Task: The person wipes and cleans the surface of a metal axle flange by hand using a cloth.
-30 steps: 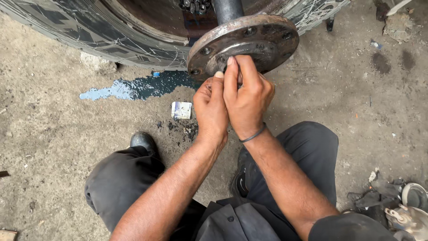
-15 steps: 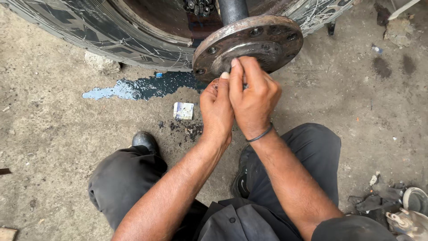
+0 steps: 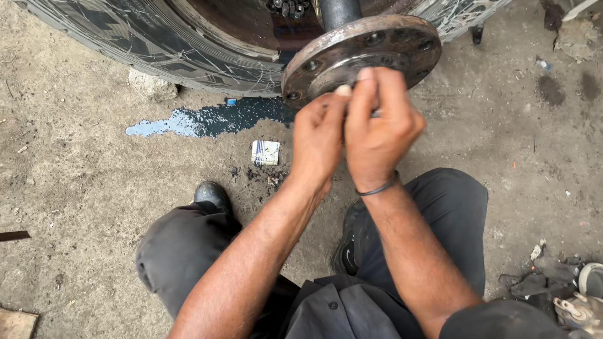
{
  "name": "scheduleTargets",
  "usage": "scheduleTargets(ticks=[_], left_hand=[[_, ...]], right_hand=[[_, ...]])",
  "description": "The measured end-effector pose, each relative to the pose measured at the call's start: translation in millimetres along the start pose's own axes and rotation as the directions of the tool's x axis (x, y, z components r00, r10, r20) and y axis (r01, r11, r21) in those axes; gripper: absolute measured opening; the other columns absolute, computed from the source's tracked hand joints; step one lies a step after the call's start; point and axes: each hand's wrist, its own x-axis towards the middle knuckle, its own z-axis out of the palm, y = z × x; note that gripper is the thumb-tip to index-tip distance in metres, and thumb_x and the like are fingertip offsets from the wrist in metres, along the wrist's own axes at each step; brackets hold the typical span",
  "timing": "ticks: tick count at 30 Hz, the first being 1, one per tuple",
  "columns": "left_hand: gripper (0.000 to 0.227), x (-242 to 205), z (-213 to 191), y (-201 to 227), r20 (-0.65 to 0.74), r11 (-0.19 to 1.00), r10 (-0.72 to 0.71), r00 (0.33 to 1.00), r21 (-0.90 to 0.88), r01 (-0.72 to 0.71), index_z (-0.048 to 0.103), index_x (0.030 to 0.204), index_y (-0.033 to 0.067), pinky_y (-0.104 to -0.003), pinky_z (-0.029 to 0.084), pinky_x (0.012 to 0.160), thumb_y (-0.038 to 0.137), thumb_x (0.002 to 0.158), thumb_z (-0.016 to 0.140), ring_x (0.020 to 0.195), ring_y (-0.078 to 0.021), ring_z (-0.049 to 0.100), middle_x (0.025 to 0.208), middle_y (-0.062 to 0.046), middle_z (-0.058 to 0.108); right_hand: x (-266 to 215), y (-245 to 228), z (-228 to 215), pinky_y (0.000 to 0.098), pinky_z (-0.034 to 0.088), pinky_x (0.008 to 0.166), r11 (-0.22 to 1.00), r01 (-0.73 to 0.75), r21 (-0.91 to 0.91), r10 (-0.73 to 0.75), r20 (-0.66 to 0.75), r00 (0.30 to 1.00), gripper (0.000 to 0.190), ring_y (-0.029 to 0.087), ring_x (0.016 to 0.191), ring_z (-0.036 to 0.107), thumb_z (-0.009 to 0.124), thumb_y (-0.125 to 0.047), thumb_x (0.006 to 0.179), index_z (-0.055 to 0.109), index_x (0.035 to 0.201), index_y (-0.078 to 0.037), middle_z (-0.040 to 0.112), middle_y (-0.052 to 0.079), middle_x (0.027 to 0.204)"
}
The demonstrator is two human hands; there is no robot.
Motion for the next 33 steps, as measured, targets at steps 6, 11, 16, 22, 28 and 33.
scheduleTargets(ticks=[6,11,16,22,28,33], left_hand=[[0.035,3.8,-3.8,-6.3,0.026,0.994,-0.077,0.997,-0.082,0.078,0.072,0.096,0.0013,-0.026,0.046,0.059,0.03,0.108,0.055,0.07,-0.007,0.057,0.081,-0.002,0.069],[0.041,-3.4,-13.5,4.4,-0.085,0.996,-0.065,0.994,-0.07,0.059,0.072,0.096,0.0009,-0.025,0.049,0.061,0.036,0.107,0.056,0.071,-0.0054,0.058,0.082,0.0,0.07],[0.044,-9.0,-24.3,51.3,-0.074,0.736,-0.01,0.997,0.674,0.057,0.074,0.089,0.0065,-0.033,0.047,0.055,0.046,0.103,0.06,0.06,-0.0142,0.058,0.069,-0.003,0.065],[0.026,-4.4,-32.1,86.3,0.073,0.335,0.746,0.662,0.818,-0.467,0.067,0.103,0.0022,-0.037,0.051,0.082,0.027,0.108,0.07,0.092,-0.0202,0.059,0.097,-0.006,0.063],[0.025,15.5,-29.8,85.4,0.165,0.421,0.598,0.785,0.769,-0.482,0.075,0.105,0.0062,-0.036,0.051,0.084,0.031,0.102,0.073,0.094,-0.0221,0.06,0.095,-0.005,0.067],[0.027,18.3,-33.9,83.6,0.184,0.439,0.613,0.768,0.729,-0.525,0.074,0.108,0.0032,-0.037,0.052,0.089,0.03,0.103,0.072,0.099,-0.0224,0.065,0.099,-0.007,0.068]], right_hand=[[-2.4,7.2,4.5,0.0407,0.048,0.059,1.0,0.007,-0.01,-0.007,0.028,1.0,0.006,0.023,0.063,0.066,0.066,-0.005,0.107,0.067,0.102,-0.003,0.062,0.01,0.072],[-8.9,7.8,12.1,0.0411,0.05,0.063,0.992,0.128,0.022,-0.13,0.145,0.981,0.008,0.027,0.073,0.07,0.066,-0.009,0.109,0.066,0.103,-0.004,0.07,0.011,0.083],[2.7,25.7,-8.3,0.0389,0.052,0.066,0.997,-0.035,0.066,0.039,-0.053,0.998,0.01,0.022,0.073,0.07,0.064,-0.011,0.112,0.069,0.107,-0.004,0.071,0.011,0.087],[3.3,24.4,3.4,0.0354,0.05,0.065,0.994,-0.071,0.082,0.074,-0.028,0.997,0.011,0.018,0.073,0.066,0.065,-0.011,0.109,0.07,0.103,-0.003,0.068,0.01,0.083],[-2.2,7.7,0.0,0.032,0.052,0.068,0.982,-0.1,0.162,0.103,-0.011,0.995,0.012,0.012,0.078,0.065,0.063,-0.011,0.111,0.069,0.105,-0.003,0.068,0.008,0.087],[3.5,18.8,4.6,0.032,0.048,0.068,0.938,-0.216,0.273,0.246,-0.084,0.966,0.014,0.011,0.079,0.06,0.061,-0.01,0.113,0.068,0.106,0.0,0.066,0.006,0.088]])
